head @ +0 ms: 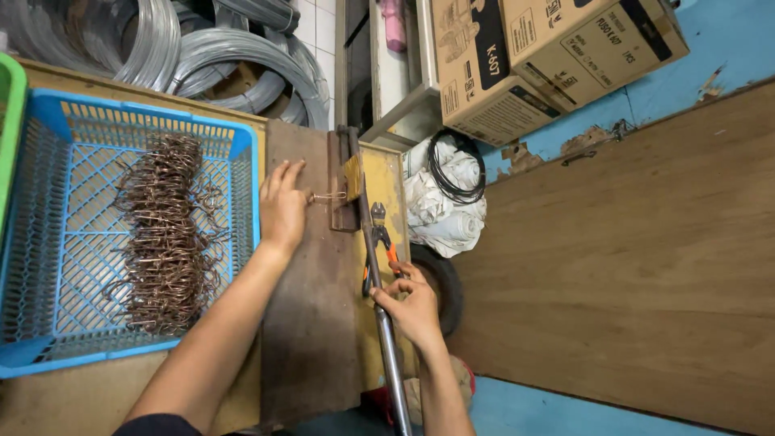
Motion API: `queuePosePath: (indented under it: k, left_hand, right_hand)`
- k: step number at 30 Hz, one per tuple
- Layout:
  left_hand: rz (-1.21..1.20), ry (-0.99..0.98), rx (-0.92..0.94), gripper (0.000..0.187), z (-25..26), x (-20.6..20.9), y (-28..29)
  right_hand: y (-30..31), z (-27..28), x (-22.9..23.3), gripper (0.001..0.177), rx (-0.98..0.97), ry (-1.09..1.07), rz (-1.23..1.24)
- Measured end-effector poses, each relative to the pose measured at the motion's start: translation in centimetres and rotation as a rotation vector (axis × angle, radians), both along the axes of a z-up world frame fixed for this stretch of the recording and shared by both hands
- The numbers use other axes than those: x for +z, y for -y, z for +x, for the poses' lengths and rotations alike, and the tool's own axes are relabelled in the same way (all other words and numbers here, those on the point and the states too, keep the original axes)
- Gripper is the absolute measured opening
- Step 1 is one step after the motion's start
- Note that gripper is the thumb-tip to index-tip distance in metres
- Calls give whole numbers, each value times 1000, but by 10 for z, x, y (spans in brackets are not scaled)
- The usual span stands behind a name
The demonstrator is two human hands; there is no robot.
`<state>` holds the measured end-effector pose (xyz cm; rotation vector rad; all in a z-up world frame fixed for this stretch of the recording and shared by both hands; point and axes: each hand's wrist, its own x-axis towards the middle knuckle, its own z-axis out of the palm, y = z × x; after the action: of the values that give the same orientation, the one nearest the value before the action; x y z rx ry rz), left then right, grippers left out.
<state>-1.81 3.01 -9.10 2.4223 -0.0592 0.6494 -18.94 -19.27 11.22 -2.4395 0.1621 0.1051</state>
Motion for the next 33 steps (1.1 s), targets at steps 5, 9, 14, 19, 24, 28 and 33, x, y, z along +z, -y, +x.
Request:
queuePosePath:
  k: [5, 9, 14, 19, 24, 28, 33]
  left_hand:
    - [-71, -74, -26, 18, -2, -1, 6]
    - [-415, -144, -30, 35, -3, 14, 5]
    - [-374, -167, -100, 30, 5, 4, 23]
    - [-241, -150, -90, 33, 9, 16, 22]
    - [-65, -105, -187, 21, 17, 8, 36]
    - [-123, -58, -178, 19, 28, -27, 49]
    - [-140, -30, -214, 18, 22, -5, 40]
  right_hand:
    - [-1, -1, -3, 20, 2, 28, 12]
    - [-9, -3, 3, 21, -8, 25, 0]
    - [-4, -5, -3, 20, -5, 21, 9]
    - [-1, -1, -10, 19, -2, 28, 29]
    - [3, -2, -31, 19, 51, 42, 50]
    - [-6, -3, -34, 24, 17, 8, 46]
    - [0, -6, -48, 23, 10, -2, 67]
